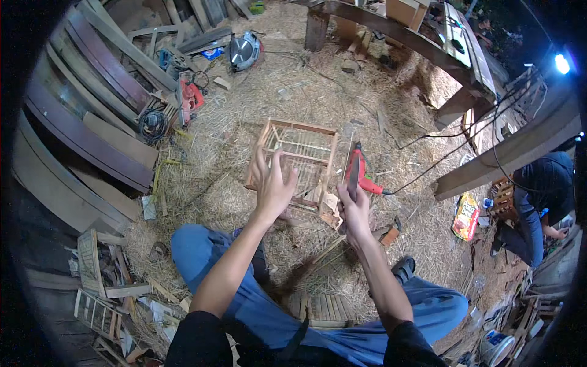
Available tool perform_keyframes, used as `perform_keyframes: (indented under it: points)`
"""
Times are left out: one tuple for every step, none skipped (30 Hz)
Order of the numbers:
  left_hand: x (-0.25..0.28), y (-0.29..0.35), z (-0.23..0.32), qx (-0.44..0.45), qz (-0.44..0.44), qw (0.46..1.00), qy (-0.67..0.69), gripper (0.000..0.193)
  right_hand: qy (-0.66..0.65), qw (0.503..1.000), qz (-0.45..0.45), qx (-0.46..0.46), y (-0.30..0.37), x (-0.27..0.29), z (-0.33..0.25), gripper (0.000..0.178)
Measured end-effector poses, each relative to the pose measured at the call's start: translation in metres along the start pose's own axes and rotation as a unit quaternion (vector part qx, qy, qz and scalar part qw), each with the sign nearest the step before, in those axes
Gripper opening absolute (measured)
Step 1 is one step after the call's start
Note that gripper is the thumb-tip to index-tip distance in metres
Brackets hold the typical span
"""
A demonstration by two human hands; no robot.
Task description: The person whittles small wooden rods using a knife and then uses a glue gun to apply adhesive and assemble a small wooden cage by hand.
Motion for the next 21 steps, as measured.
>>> perform_keyframes:
  points:
    - [-0.003, 0.01, -0.004, 0.049, 0.008, 0.999, 0.009, 0.088, -0.007, 0.999, 0.038, -0.018, -0.002, -0.004, -0.003, 0.029]
    - [-0.007, 0.018, -0.007, 0.099, 0.016, 0.995, 0.019, 0.088, -0.014, 0.996, 0.076, -0.035, -0.005, -0.008, -0.003, 0.028]
    - [0.032, -0.02, -0.009, 0.061, 0.014, 0.998, -0.018, 0.088, -0.063, 0.995, 0.081, -0.017, -0.031, -0.047, -0.018, 0.028]
    - [0.029, -0.017, -0.004, 0.128, -0.001, 0.992, -0.01, 0.09, -0.04, 0.996, 0.083, -0.019, -0.038, -0.051, -0.012, 0.027]
    - [0.024, -0.013, -0.001, 0.194, -0.018, 0.981, -0.001, 0.093, -0.018, 0.996, 0.086, -0.022, -0.043, -0.052, -0.002, 0.025]
    - [0.021, -0.01, -0.002, 0.187, -0.014, 0.982, 0.021, 0.099, 0.018, 0.995, 0.099, 0.005, -0.049, -0.058, 0.001, 0.021]
    - [0.015, -0.01, -0.002, 0.189, -0.013, 0.982, 0.027, 0.099, 0.024, 0.995, 0.1, 0.006, -0.053, -0.054, 0.003, 0.021]
    - [0.007, -0.01, 0.001, 0.196, -0.036, 0.98, 0.001, 0.101, 0.044, 0.994, 0.098, -0.011, -0.058, -0.049, 0.005, 0.02]
    - [0.004, -0.009, 0.002, 0.203, -0.058, 0.977, -0.029, 0.104, 0.059, 0.993, 0.096, -0.031, -0.058, -0.047, 0.002, 0.02]
    - [0.003, -0.011, 0.004, 0.194, -0.065, 0.978, -0.031, 0.106, -0.011, 0.997, 0.067, -0.04, -0.056, -0.045, -0.001, 0.019]
    - [-0.001, -0.009, -0.001, 0.193, -0.066, 0.978, -0.029, 0.106, -0.01, 0.997, 0.069, -0.041, -0.053, -0.041, -0.001, 0.019]
    - [-0.004, -0.01, -0.014, 0.18, -0.052, 0.982, 0.017, 0.108, -0.027, 0.997, 0.046, -0.05, -0.051, -0.041, -0.002, 0.018]
    - [-0.004, -0.011, -0.021, 0.168, -0.039, 0.983, 0.064, 0.109, -0.043, 0.997, 0.023, -0.061, -0.047, -0.041, -0.005, 0.017]
    - [-0.004, -0.012, -0.028, 0.172, -0.022, 0.984, 0.033, 0.106, -0.052, 0.996, 0.019, -0.068, -0.04, -0.038, -0.006, 0.018]
    - [-0.002, -0.015, -0.021, 0.167, -0.026, 0.985, 0.034, 0.106, -0.053, 0.996, 0.025, -0.067, -0.036, -0.029, -0.01, 0.018]
    - [0.002, -0.017, -0.008, 0.173, -0.014, 0.983, 0.062, 0.1, -0.086, 0.994, 0.012, -0.07, -0.031, -0.018, -0.014, 0.019]
    - [0.007, -0.019, 0.006, 0.179, -0.004, 0.98, 0.09, 0.094, -0.12, 0.99, 0.0, -0.073, -0.026, -0.007, -0.019, 0.019]
    - [0.015, -0.021, 0.014, 0.168, 0.002, 0.977, 0.134, 0.082, -0.143, 0.987, 0.012, -0.079, -0.016, -0.004, -0.033, 0.018]
    - [0.018, -0.021, 0.027, 0.159, -0.006, 0.978, 0.134, 0.082, -0.159, 0.985, 0.021, -0.063, -0.011, 0.01, -0.038, 0.016]
    - [0.019, -0.019, 0.04, 0.167, -0.035, 0.963, 0.209, 0.08, -0.178, 0.982, 0.026, -0.063, -0.004, 0.026, -0.041, 0.016]
    - [0.02, -0.017, 0.055, 0.174, -0.064, 0.942, 0.281, 0.078, -0.199, 0.978, 0.031, -0.06, 0.008, 0.038, -0.054, 0.016]
Point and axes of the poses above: each hand's wrist, its own y-axis away from the middle knuckle, its own x-axis out of the back of the hand, z = x × y, the point moved 1 cm from there along -y, towards the middle knuckle, and after that the axes turned 5 degrees about y, right-handed, at the moved point
